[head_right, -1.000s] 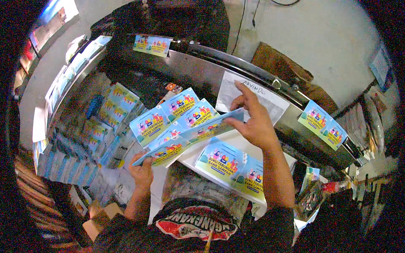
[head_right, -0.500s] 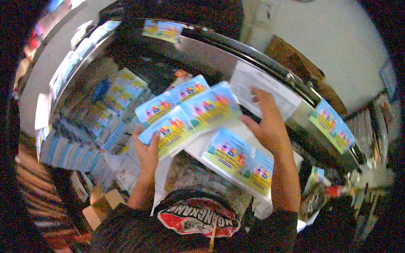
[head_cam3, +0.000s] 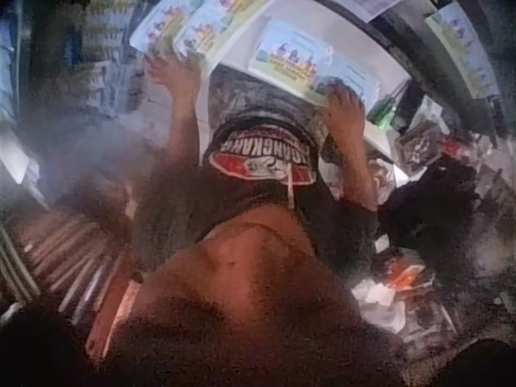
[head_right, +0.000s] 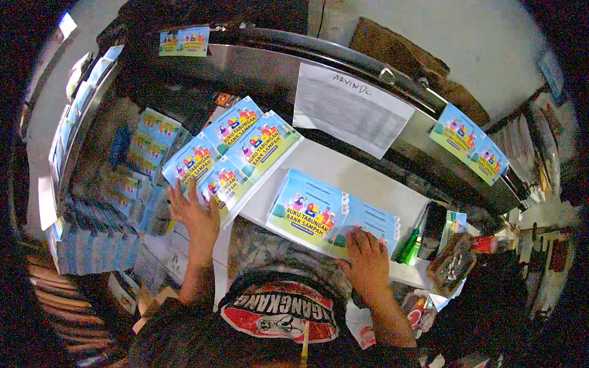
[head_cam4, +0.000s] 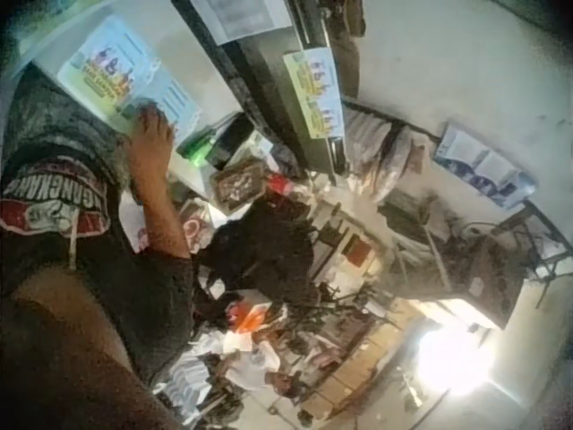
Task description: The person aligns a stack of printed booklets by hand, then separates, folds, and organizes them into stacks on the table.
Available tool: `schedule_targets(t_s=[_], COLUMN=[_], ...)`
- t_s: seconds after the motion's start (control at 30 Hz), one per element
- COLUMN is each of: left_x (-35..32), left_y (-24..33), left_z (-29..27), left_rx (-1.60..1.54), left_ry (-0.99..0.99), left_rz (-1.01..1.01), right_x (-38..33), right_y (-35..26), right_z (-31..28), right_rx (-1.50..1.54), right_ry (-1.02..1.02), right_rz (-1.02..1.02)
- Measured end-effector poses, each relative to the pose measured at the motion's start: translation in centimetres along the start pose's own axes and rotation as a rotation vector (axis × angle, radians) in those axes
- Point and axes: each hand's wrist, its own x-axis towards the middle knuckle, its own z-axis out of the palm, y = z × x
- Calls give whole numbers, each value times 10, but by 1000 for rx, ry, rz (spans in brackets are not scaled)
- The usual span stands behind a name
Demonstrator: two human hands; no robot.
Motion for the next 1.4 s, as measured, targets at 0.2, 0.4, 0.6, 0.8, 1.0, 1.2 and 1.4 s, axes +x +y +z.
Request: schedule_targets(t_s=[0.2, 0.4, 0.6, 0.8, 1.0, 1.2, 1.4], left_x=[-8, 43, 25, 19, 17, 10, 25], left_y=[49, 99, 139, 109, 103, 118, 107], left_z=[-7, -120, -152, -83, -7, 17, 34], left_rx=[-603, -1333, -1860, -1253, -634, -1061, -1200], left_ry=[-20, -282, -548, -519, -852, -739, -1198], left_rz=[219, 886, 980, 189, 145, -93, -129], right_x=[10, 19, 14, 4, -5, -1, 2], right_y=[10, 16, 12, 18, 44, 42, 42], right_z=[-12, -17, -6, 1, 2, 23, 21], right_rx=[106, 184, 127, 288, 540, 940, 1145], right_ry=[-42, -123, -97, 66, 335, 363, 463], right_rz=[-28, -38, -1, 39, 604, 671, 729])
